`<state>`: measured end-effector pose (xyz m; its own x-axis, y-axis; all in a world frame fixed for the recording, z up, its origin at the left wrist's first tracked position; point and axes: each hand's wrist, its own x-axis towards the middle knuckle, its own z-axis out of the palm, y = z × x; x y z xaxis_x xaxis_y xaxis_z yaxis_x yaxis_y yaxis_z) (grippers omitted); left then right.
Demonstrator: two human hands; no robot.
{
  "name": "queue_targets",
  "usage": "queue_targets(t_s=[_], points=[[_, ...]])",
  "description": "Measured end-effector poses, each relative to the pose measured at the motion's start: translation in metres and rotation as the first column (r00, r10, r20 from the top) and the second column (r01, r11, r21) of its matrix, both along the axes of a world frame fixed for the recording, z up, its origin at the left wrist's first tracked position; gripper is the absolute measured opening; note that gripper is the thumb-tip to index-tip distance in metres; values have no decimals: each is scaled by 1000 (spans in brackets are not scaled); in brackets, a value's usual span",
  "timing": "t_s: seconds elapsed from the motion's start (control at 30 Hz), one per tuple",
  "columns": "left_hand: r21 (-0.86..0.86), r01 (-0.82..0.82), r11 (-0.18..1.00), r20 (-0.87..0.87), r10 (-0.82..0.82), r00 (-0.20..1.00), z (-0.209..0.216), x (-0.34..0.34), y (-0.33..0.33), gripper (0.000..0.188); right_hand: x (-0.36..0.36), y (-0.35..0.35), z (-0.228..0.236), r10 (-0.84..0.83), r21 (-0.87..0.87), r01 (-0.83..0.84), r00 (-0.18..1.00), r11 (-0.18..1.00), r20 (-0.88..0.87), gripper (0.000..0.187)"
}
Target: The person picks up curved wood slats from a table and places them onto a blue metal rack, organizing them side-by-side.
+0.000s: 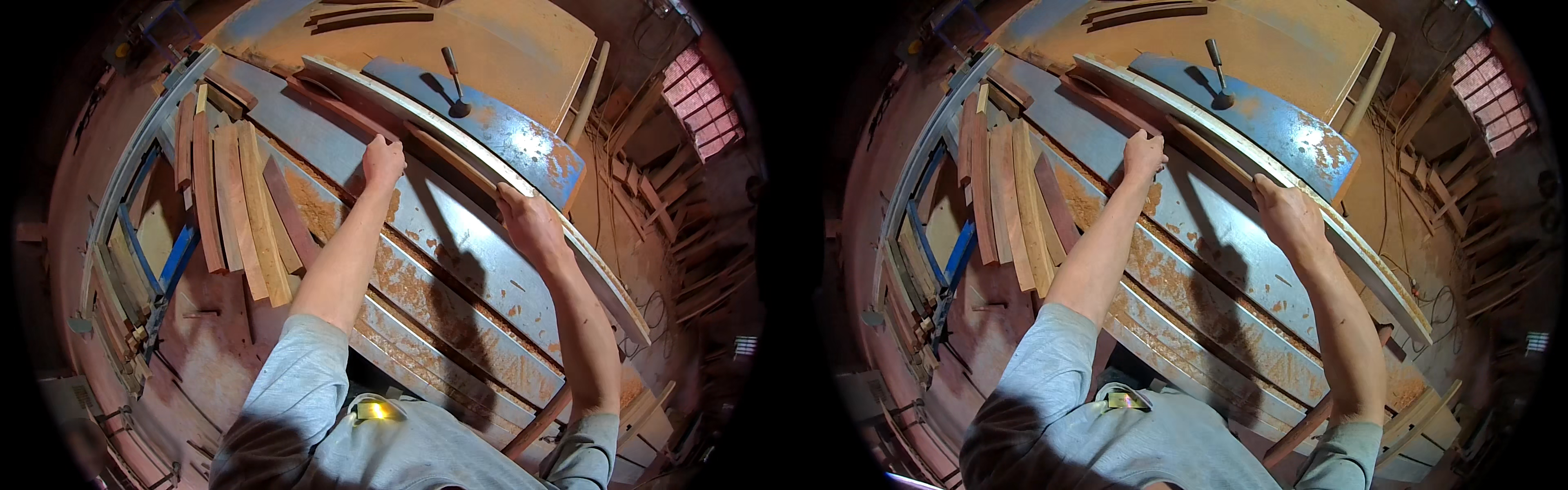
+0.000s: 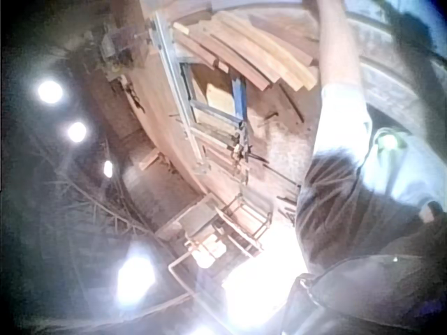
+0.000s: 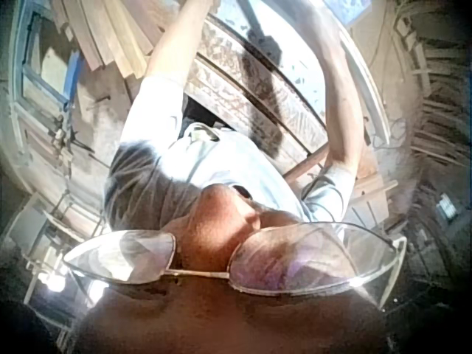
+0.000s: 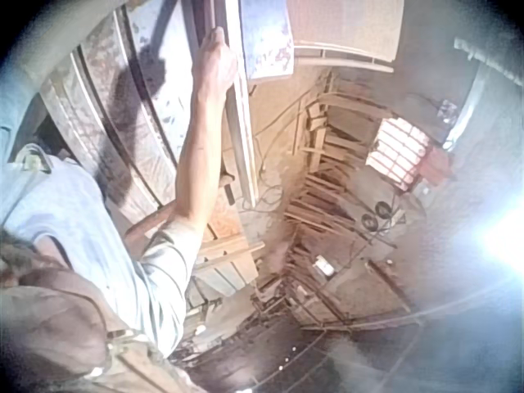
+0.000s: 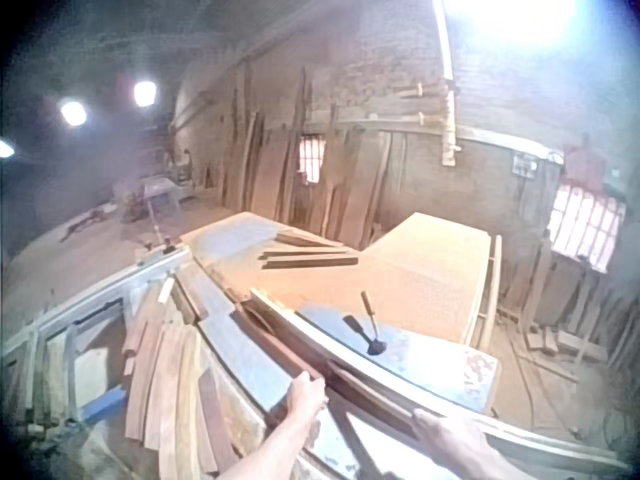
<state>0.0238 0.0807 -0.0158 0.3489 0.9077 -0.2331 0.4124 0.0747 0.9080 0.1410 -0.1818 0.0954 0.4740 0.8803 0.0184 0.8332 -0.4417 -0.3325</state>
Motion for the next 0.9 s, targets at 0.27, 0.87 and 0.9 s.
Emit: queue_targets(t_s=[0.27, 0.87, 0.9], points=[[-69, 60, 996, 9, -60, 998, 10, -7, 4, 19, -11, 25, 7, 0, -31, 2, 998, 1000, 69, 21], [91, 432, 897, 150, -441, 885, 74, -90, -141, 56, -29, 79, 10, 41, 8, -42, 995, 999, 91, 21], [77, 457, 886, 164, -464, 871, 82, -100, -148, 56, -28, 82, 9, 45, 2, -46, 995, 999, 94, 21]])
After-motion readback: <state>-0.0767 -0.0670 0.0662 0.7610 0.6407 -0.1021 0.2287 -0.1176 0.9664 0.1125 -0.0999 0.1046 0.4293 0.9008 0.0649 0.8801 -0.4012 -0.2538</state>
